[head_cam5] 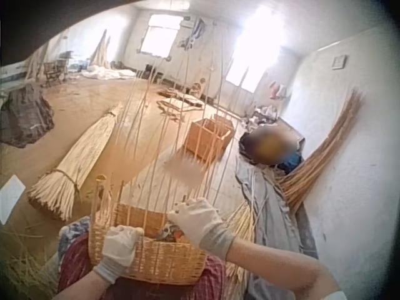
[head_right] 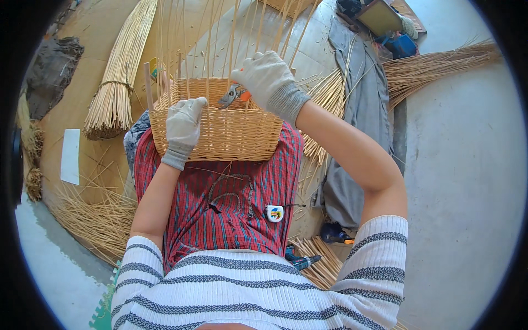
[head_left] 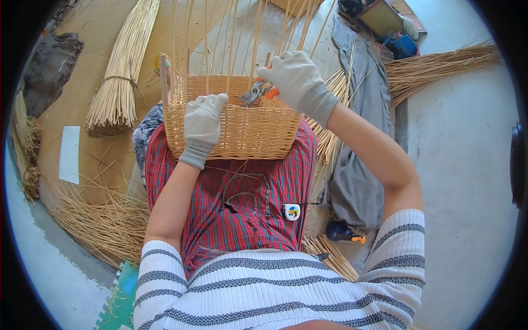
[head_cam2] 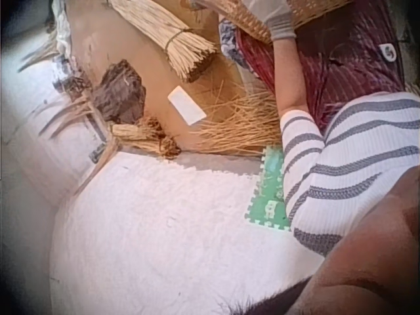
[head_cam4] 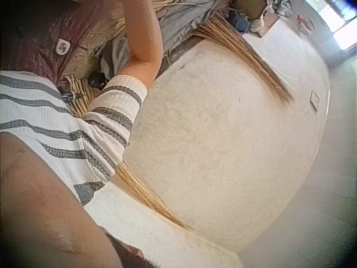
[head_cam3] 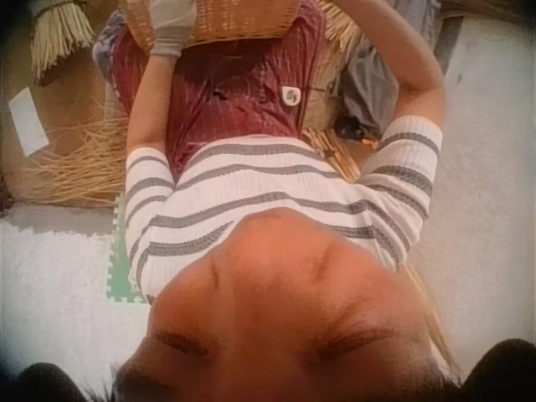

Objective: The recorder is weaving a rectangular basket using long plant stalks, later using clippers to trim them.

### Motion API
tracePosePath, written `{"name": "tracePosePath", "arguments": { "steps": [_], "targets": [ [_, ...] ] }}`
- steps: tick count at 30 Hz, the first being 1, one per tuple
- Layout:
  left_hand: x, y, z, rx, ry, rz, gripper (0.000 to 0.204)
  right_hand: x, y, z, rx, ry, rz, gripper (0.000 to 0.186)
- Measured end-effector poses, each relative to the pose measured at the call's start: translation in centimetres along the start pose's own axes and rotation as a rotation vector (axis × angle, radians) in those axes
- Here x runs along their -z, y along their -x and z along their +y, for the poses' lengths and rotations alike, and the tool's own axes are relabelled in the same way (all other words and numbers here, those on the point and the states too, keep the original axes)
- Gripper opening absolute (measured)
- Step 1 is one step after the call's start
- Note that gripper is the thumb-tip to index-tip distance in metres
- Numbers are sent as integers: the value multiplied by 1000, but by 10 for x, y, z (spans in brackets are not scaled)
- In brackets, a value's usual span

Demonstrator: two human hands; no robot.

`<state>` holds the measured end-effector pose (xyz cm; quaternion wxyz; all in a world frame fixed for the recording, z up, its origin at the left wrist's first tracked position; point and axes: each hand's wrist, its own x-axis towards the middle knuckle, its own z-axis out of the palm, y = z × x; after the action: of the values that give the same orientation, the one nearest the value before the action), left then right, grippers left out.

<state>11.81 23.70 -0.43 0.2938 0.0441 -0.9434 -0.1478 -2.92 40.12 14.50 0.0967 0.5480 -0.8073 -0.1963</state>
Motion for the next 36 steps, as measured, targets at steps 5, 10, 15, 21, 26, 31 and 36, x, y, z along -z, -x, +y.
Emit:
{"name": "tracePosePath", "arguments": {
  "steps": [5,10,15,21,26,31,36],
  "targets": [
    [-8,1,-1,41,-14,2,38,0,-13,-8,30,60,25,27],
    [-13,-1,-5,97,60,11,30,-11,-28,-25,63,83,22,28],
    [-8,4,-6,52,154,71,42,-8,-13,-12,66,-58,-152,27],
    [2,-5,26,-58,8,-59,39,-1,68,76,60,-180,-84,37],
    [-43,-20,101,-2,369,-167,33,-43,129,103,-71,-38,-60,40],
    [-97,-39,126,158,399,-404,24,-79,138,99,-135,-27,112,35],
    [-108,-37,126,207,372,-365,21,-90,119,92,-69,70,209,30]
  ]
}}
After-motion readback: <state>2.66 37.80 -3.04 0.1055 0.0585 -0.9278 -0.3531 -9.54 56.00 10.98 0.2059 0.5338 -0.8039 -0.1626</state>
